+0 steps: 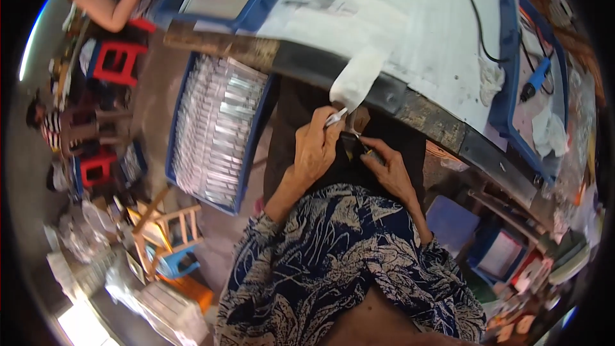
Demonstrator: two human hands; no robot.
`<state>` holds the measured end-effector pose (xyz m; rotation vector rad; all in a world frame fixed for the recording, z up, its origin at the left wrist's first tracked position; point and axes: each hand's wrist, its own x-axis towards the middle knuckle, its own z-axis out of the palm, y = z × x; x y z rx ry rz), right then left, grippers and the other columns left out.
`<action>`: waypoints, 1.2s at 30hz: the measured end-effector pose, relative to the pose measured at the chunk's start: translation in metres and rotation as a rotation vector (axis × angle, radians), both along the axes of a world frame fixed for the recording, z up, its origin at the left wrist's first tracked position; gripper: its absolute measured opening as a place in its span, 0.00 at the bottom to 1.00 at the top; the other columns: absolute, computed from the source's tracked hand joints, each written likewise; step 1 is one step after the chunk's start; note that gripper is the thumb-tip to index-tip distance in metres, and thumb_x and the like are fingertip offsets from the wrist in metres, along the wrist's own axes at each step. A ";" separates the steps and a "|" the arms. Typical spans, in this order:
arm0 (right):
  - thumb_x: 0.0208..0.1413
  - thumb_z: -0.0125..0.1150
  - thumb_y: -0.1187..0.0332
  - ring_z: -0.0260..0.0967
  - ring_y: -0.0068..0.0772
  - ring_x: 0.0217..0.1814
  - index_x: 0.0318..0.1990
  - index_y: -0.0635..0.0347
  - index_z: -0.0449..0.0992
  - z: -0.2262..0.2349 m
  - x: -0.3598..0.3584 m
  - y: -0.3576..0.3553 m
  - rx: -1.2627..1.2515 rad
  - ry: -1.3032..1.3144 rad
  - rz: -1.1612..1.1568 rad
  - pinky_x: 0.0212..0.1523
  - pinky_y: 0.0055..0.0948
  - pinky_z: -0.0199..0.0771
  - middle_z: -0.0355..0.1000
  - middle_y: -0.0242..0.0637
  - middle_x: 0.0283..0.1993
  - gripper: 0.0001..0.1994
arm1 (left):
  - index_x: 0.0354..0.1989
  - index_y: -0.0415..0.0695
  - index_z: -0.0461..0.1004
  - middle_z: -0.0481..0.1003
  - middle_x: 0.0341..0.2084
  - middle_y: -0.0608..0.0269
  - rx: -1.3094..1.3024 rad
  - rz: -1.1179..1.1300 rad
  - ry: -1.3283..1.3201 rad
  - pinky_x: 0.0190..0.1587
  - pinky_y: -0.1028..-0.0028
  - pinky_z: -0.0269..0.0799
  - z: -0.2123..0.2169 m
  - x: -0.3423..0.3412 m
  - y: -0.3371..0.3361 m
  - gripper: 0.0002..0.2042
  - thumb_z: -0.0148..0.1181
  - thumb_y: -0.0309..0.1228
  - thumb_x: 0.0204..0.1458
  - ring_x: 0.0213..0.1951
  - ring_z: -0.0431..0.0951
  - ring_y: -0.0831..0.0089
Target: Assembling or inspecting small hardware components using a hand tool at a workbench.
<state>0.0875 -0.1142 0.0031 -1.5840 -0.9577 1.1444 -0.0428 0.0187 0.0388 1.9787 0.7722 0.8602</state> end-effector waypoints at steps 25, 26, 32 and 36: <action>0.50 0.52 0.71 0.70 0.51 0.37 0.47 0.62 0.68 -0.008 -0.021 0.016 -0.127 -0.536 0.292 0.39 0.39 0.69 0.70 0.52 0.41 0.16 | 0.31 0.33 0.75 0.72 0.19 0.66 -0.359 0.982 -0.376 0.23 0.81 0.63 -0.011 -0.193 0.059 0.07 0.61 0.24 0.45 0.21 0.68 0.82; 0.50 0.52 0.71 0.70 0.51 0.37 0.47 0.62 0.68 -0.008 -0.020 0.016 -0.127 -0.538 0.290 0.39 0.39 0.69 0.70 0.52 0.41 0.15 | 0.32 0.32 0.74 0.73 0.20 0.64 -0.339 0.952 -0.375 0.21 0.81 0.65 -0.014 -0.196 0.062 0.08 0.61 0.23 0.44 0.20 0.69 0.81; 0.50 0.52 0.71 0.70 0.52 0.38 0.47 0.62 0.68 -0.013 -0.016 0.012 -0.103 -0.558 0.280 0.39 0.39 0.69 0.70 0.52 0.42 0.16 | 0.30 0.31 0.72 0.71 0.19 0.64 -0.405 0.958 -0.328 0.18 0.83 0.67 -0.044 -0.198 0.075 0.07 0.60 0.22 0.44 0.20 0.70 0.80; 0.50 0.52 0.71 0.70 0.51 0.39 0.48 0.62 0.68 -0.008 -0.016 0.013 -0.140 -0.542 0.280 0.40 0.38 0.68 0.70 0.51 0.41 0.16 | 0.32 0.30 0.72 0.71 0.22 0.61 -0.360 0.961 -0.217 0.20 0.83 0.69 -0.052 -0.195 0.079 0.09 0.60 0.23 0.44 0.19 0.70 0.79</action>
